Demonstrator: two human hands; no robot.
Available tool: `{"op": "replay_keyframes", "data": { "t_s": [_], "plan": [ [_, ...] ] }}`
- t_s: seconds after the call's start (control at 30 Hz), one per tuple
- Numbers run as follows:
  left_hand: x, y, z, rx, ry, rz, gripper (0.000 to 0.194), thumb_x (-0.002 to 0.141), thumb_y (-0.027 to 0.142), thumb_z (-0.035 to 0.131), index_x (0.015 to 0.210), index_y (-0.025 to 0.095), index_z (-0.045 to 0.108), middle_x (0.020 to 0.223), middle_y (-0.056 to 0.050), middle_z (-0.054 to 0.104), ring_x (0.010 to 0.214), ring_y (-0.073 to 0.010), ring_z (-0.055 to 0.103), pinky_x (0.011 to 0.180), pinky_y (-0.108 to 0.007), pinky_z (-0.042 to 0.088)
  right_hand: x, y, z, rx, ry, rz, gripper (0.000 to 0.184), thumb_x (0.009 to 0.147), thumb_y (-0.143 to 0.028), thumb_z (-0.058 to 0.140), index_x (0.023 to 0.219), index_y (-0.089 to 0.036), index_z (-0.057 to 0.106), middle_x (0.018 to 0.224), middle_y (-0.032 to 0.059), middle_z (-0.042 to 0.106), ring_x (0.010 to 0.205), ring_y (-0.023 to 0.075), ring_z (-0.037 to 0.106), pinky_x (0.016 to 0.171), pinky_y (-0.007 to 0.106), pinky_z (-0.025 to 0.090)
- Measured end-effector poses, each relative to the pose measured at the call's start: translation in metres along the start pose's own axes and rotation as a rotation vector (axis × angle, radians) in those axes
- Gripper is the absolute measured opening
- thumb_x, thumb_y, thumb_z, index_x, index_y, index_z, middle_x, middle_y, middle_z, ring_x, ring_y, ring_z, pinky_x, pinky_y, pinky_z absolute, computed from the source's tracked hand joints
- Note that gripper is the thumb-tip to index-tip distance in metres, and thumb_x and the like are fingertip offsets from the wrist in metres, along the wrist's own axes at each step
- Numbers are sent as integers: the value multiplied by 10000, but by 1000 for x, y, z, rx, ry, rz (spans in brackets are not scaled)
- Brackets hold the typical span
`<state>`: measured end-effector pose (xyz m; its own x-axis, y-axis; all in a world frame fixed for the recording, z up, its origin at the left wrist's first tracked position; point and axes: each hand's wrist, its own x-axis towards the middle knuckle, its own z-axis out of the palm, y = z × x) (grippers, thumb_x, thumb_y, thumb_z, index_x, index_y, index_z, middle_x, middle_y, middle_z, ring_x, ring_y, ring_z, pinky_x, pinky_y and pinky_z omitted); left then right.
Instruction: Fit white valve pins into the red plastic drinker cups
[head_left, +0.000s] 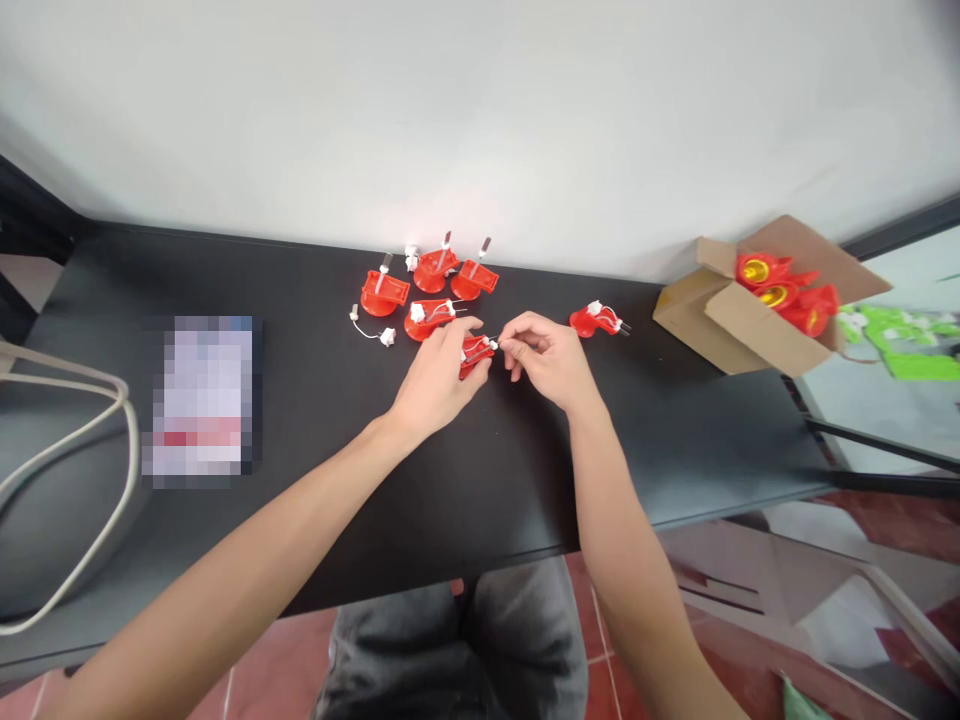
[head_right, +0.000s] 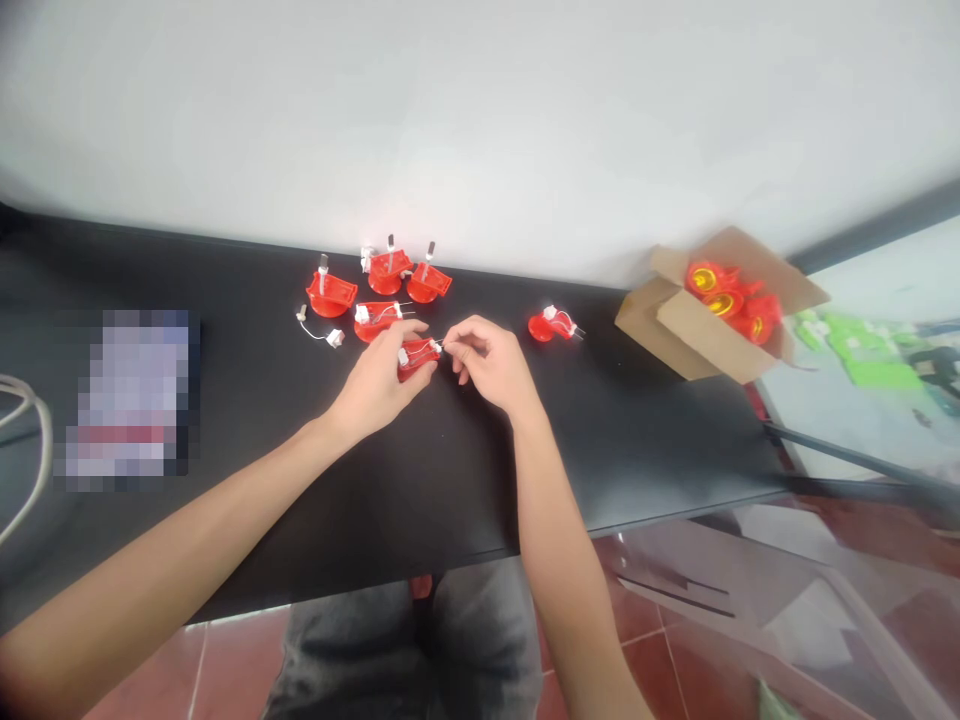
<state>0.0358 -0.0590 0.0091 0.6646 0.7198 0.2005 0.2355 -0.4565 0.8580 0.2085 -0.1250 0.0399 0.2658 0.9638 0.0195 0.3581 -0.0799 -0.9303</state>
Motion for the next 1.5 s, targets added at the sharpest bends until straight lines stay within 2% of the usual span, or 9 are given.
{"op": "replay_keyframes", "data": {
  "t_s": [0.1,0.27,0.43,0.63,0.77,1.17,1.5],
  "plan": [
    [0,1,-1,28,-17,-5,329,950,220,563,1270,176,503,1251,-126,643,1189,-266,606,1053,-468,489,-1,0,0,-6,-12,16,132,857,-269,683,770,-178,642,681,-22,584,525,92,577,448,217,497],
    [0,0,-1,-4,-24,23,317,941,184,522,1258,170,517,1275,-135,629,1191,-264,612,1039,-458,503,-1,-2,3,-44,-24,40,117,850,-249,675,764,-174,648,669,-18,590,524,95,580,454,219,506],
    [0,0,-1,-86,-3,11,379,894,215,594,1262,176,513,1310,-133,617,1231,-267,604,1073,-460,491,-2,-2,8,-16,3,14,107,841,-219,668,746,-178,641,756,-5,600,542,93,592,443,221,505],
    [-1,5,-3,-164,7,-69,363,888,249,619,1234,186,530,1271,-113,639,1145,-245,640,998,-433,531,-3,-6,13,-23,44,-39,112,844,-199,653,735,-186,638,792,1,602,550,95,594,439,230,503],
    [-1,7,-4,-189,16,-92,351,888,240,628,1221,177,536,1267,-115,640,1164,-246,635,1021,-435,518,-4,-7,16,-73,84,-71,120,848,-183,633,728,-189,641,819,4,607,562,95,601,442,231,498],
    [-1,7,-4,-195,50,-63,254,939,241,577,1180,170,541,1186,-91,660,1075,-200,649,960,-365,523,-6,-9,21,-181,111,-121,134,858,-161,573,752,-192,649,843,7,612,585,99,603,436,222,504],
    [-1,7,-3,-206,81,-54,207,928,228,558,1131,193,560,1122,-69,666,1027,-193,641,908,-361,532,-7,-11,20,-200,101,-131,163,885,-200,589,753,-221,681,843,25,620,600,131,600,465,276,528]
  ]
}}
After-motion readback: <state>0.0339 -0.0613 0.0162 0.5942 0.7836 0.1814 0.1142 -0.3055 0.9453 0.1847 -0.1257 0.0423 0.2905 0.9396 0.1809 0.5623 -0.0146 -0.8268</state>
